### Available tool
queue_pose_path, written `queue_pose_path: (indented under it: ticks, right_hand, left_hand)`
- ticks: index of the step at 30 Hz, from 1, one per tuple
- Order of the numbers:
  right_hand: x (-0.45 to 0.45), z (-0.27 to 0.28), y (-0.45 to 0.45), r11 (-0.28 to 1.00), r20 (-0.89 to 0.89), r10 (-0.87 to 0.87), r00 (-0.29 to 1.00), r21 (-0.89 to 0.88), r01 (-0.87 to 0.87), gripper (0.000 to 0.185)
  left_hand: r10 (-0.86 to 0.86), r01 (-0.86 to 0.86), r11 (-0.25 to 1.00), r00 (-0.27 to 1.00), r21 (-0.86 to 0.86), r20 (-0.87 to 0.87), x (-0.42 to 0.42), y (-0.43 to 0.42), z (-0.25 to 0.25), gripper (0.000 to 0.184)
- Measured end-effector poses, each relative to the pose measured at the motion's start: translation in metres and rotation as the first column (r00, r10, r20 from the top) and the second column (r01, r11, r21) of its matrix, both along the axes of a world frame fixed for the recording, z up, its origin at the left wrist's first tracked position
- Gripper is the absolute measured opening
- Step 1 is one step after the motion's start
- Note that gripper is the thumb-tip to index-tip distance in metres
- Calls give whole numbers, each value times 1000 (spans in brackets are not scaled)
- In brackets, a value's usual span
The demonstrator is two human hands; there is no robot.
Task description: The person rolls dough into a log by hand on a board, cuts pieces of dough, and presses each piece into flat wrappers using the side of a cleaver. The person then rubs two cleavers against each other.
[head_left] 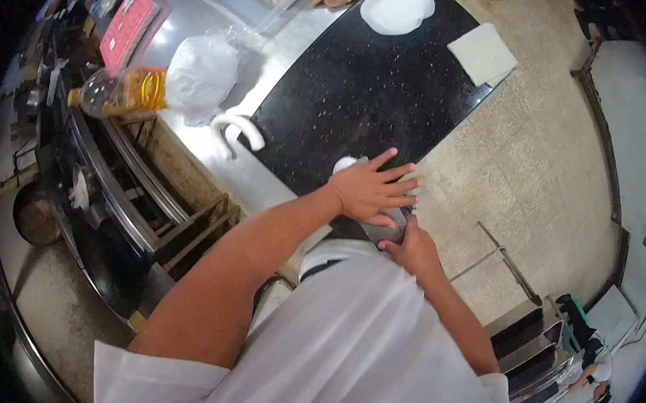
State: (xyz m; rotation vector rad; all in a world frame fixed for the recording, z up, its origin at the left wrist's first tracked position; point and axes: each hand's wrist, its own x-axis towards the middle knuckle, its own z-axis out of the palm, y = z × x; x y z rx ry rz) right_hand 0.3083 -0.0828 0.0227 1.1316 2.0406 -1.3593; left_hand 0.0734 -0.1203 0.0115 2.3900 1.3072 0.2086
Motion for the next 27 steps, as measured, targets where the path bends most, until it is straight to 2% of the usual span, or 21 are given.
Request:
queue_pose_path:
  ticks: [2,4,6,7,9,10,12,13,15,16,17,18,19,21,23,25,27]
  right_hand:
    - [-18,38,13,994,83,-36,996,108,26,72]
    - [-45,41,46,990,100,35,994,132,-48,71]
    - [-74,43,79,973,74,71,995,214,-85,72]
    - [-80,46,80,960,77,107,991,253,-123,73]
    - [-67,42,59,962,57,73,996,259,-86,73]
    - [-57,37,46,964,40,51,998,257,-60,74]
    - [-19,32,8,991,66,58,996,118,-65,74]
    - [-9,34,0,991,64,70,996,108,-76,74]
    - [1,29,-1,999,70,-30,997,46,26,77]
    - [-8,34,12,989,67,-20,998,147,10,74]
    - [-18,39,23,991,82,-36,996,132,25,74]
    - [-32,45,41,990,91,16,996,136,-28,73]
    - [-47,46,60,983,82,75,994,160,-87,72]
    - [-73,46,86,967,55,110,992,225,-119,70]
    - [-71,49,75,954,56,151,987,255,-161,69]
    - [-54,42,53,970,-5,83,997,229,-79,69]
    - [-13,28,16,998,-17,40,999,52,-39,67]
  left_hand:
    - [25,-25,1000,997,7,71,-3,10,-4,73]
    - [106,-98,991,990,88,-94,-31,43,7,73]
    - [165,-146,975,981,169,-100,-57,67,2,73]
    - [215,-195,959,973,207,-80,-65,71,6,73]
    - [232,-217,954,971,206,-50,-58,68,3,73]
    - [177,-169,971,984,170,-32,-47,53,-2,73]
    - [81,-79,996,995,27,-54,-19,16,5,71]
    - [-2,2,1000,1000,6,-11,-5,4,0,70]
    - [55,-61,996,994,65,92,12,7,-4,68]
    - [49,-55,997,994,54,102,5,17,0,68]
    - [92,-93,993,996,78,18,-7,29,4,68]
    - [134,-126,985,989,114,-68,-16,40,7,67]
    - [124,-114,985,990,128,-74,-25,46,5,67]
    - [275,-257,946,959,198,-70,-49,59,3,68]
    - [272,-253,945,960,206,-72,-53,59,3,70]
    - [222,-218,959,975,179,1,-45,51,-2,71]
    - [190,-187,980,981,73,-31,-13,12,2,69]
